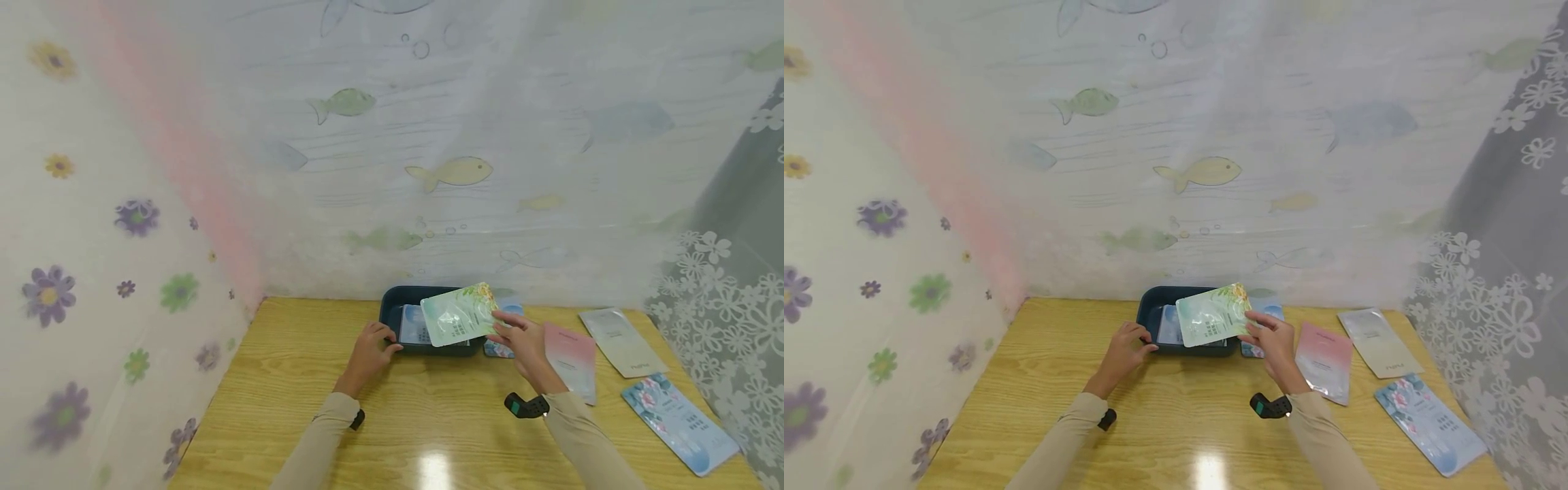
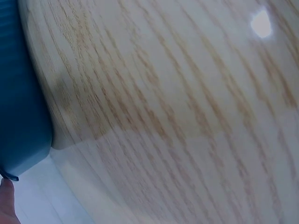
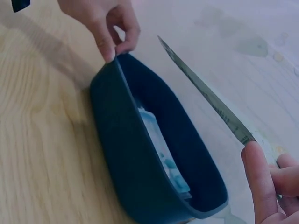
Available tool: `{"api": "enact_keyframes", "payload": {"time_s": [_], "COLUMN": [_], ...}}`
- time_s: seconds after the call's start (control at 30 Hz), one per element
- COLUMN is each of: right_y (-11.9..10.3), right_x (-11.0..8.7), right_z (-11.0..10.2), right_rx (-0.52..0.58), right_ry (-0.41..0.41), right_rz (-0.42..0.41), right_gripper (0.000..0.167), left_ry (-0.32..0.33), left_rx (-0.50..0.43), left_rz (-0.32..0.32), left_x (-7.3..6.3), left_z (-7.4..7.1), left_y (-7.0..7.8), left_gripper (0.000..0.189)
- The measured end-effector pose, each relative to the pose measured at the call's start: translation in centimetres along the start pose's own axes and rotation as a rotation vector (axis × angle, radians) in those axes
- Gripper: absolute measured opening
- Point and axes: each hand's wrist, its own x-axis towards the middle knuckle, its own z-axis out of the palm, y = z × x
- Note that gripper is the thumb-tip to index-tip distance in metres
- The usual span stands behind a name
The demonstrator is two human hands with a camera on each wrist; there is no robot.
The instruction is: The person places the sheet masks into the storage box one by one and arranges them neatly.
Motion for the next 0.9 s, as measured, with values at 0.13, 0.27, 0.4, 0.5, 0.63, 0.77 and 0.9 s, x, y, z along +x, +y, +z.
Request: {"api": "enact_keyframes", "payload": {"time_s": [0.13,0.27,0.4,0.5,0.63,0.77,0.9], "right_y": [0.2,0.4,0.8,1.2,1.8,2.2,2.5], "right_x": [0.4,0.8,1.1,1.5,1.8,2.1,2.6], "right_z": [0.8,1.5,2.2,2.6,3.2,4.1,4.9], "right_rx": [0.003,0.024,0.029,0.006,-0.042,-0.054,-0.079], "right_ry": [0.009,0.024,0.039,0.044,0.055,0.074,0.097], "right_rz": [-0.005,0.002,0.002,0.001,-0.003,-0.003,-0.004], "right_gripper": [0.035,0.034,0.033,0.032,0.031,0.03,0.027], "left_ry": [0.014,0.023,0.022,0.011,-0.008,-0.023,-0.02], "left_rx": [0.002,-0.003,-0.004,-0.003,-0.006,-0.008,0.0], "left_rz": [0.019,0.033,0.033,0.022,0.0,-0.016,-0.01], "left_x": [0.0,0.0,0.0,0.0,0.1,0.0,0.0], "left_z": [0.0,-0.1,-0.2,-0.2,-0.3,-0.2,-0.2], "left_y": [0.1,0.2,0.2,0.3,0.2,0.1,0.1], "left_gripper": [0.021,0.021,0.021,0.02,0.019,0.018,0.018]}}
